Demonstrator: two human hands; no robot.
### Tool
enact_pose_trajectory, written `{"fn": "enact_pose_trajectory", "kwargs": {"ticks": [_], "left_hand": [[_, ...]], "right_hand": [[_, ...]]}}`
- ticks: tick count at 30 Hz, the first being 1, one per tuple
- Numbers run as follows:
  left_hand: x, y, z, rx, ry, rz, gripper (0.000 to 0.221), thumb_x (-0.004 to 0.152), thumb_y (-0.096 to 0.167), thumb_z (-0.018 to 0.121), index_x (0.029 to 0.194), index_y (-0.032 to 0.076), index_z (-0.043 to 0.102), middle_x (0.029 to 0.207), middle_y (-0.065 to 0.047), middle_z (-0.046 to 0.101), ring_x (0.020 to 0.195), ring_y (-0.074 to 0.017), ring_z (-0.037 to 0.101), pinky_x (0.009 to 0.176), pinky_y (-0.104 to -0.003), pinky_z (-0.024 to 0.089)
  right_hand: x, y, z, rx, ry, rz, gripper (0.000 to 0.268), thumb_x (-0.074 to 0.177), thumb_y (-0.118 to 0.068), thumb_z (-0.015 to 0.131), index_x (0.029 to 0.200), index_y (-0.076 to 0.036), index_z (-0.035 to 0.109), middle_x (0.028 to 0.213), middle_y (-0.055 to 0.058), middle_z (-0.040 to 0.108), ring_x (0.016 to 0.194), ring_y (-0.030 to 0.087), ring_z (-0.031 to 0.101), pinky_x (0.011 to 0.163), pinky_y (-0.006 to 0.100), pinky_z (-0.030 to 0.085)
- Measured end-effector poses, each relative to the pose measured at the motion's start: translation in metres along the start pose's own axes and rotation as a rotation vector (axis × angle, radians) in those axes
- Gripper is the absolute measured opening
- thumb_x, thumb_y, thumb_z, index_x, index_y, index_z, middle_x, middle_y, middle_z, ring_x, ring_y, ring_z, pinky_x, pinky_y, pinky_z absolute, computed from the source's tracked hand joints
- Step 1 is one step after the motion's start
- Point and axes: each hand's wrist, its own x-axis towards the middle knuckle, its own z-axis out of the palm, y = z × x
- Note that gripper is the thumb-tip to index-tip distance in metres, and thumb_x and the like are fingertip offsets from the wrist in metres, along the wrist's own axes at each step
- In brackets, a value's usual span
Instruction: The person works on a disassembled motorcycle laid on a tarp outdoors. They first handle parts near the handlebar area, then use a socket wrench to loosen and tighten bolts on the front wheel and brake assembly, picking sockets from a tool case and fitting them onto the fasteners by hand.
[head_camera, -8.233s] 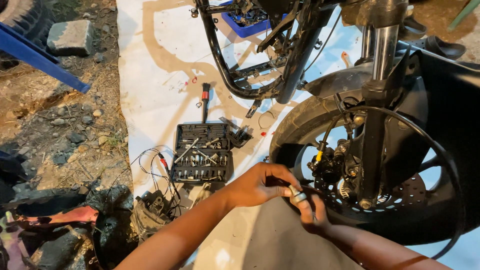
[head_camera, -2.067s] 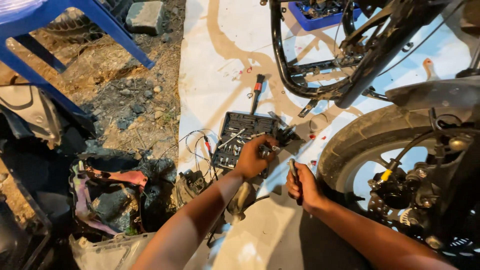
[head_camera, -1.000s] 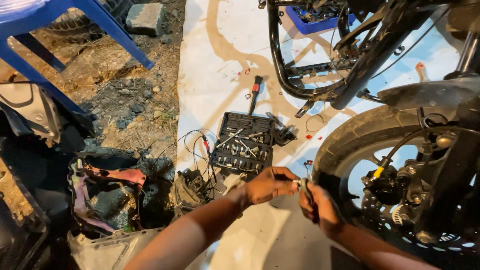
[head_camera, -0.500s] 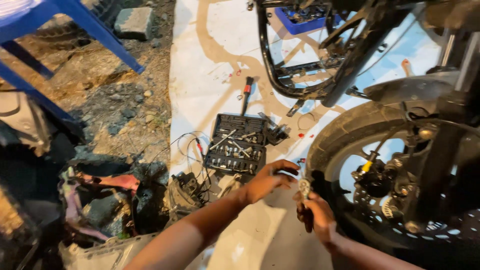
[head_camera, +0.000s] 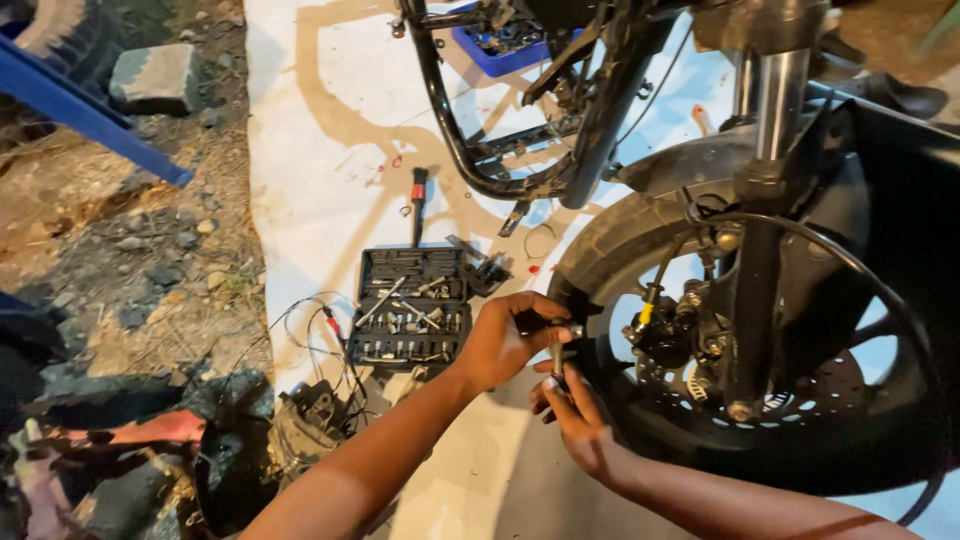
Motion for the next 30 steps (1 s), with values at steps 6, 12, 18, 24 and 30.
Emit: {"fn": "enact_pose_trajectory", "kwargs": {"ticks": [6, 12, 18, 24, 30], "left_hand": [[0.024, -0.009, 0.031, -0.209, -0.060, 0.044, 0.023, 0.091, 0.012, 0.077, 0.109, -0.002, 0.071, 0.097, -0.004, 0.075, 0.087, -0.0075, 0.068, 0.078, -0.026, 0.055], [0.028, 0.015, 0.038, -0.159, -0.059, -0.076, 0.023, 0.092, 0.013, 0.076, 0.111, 0.001, 0.073, 0.090, -0.003, 0.073, 0.076, -0.0073, 0.061, 0.068, -0.026, 0.053], [0.032, 0.001, 0.037, -0.094, -0.078, 0.075, 0.020, 0.092, 0.012, 0.078, 0.107, 0.000, 0.074, 0.092, -0.003, 0.075, 0.084, -0.0072, 0.065, 0.076, -0.026, 0.055], [0.028, 0.039, 0.030, 0.118, -0.084, 0.079, 0.018, 0.088, 0.014, 0.078, 0.104, 0.005, 0.077, 0.091, -0.005, 0.077, 0.078, -0.0102, 0.069, 0.073, -0.027, 0.055], [0.033, 0.046, 0.026, 0.232, -0.121, 0.210, 0.018, 0.087, 0.013, 0.078, 0.105, 0.008, 0.077, 0.098, -0.008, 0.078, 0.085, -0.0202, 0.076, 0.077, -0.032, 0.058]], "right_hand": [[0.001, -0.017, -0.002, 0.177, -0.052, -0.117, 0.030, 0.105, -0.021, 0.044, 0.130, -0.006, 0.047, 0.093, 0.010, 0.066, 0.078, 0.018, 0.067, 0.067, 0.033, 0.053], [-0.005, -0.025, -0.009, 0.068, -0.076, -0.224, 0.026, 0.110, -0.021, 0.039, 0.120, 0.000, 0.051, 0.094, 0.012, 0.065, 0.082, 0.018, 0.066, 0.077, 0.033, 0.056], [-0.003, -0.028, -0.003, 0.209, -0.077, -0.183, 0.025, 0.109, -0.020, 0.041, 0.115, 0.002, 0.051, 0.093, 0.013, 0.065, 0.084, 0.020, 0.067, 0.075, 0.034, 0.058], [0.012, -0.017, 0.002, 0.236, -0.052, -0.176, 0.025, 0.108, -0.021, 0.044, 0.119, 0.001, 0.051, 0.090, 0.014, 0.066, 0.077, 0.021, 0.068, 0.071, 0.036, 0.059], [-0.003, -0.074, 0.015, 0.203, -0.014, -0.069, 0.039, 0.105, -0.025, 0.042, 0.142, -0.012, 0.041, 0.094, 0.011, 0.066, 0.081, 0.019, 0.069, 0.078, 0.036, 0.060]]}}
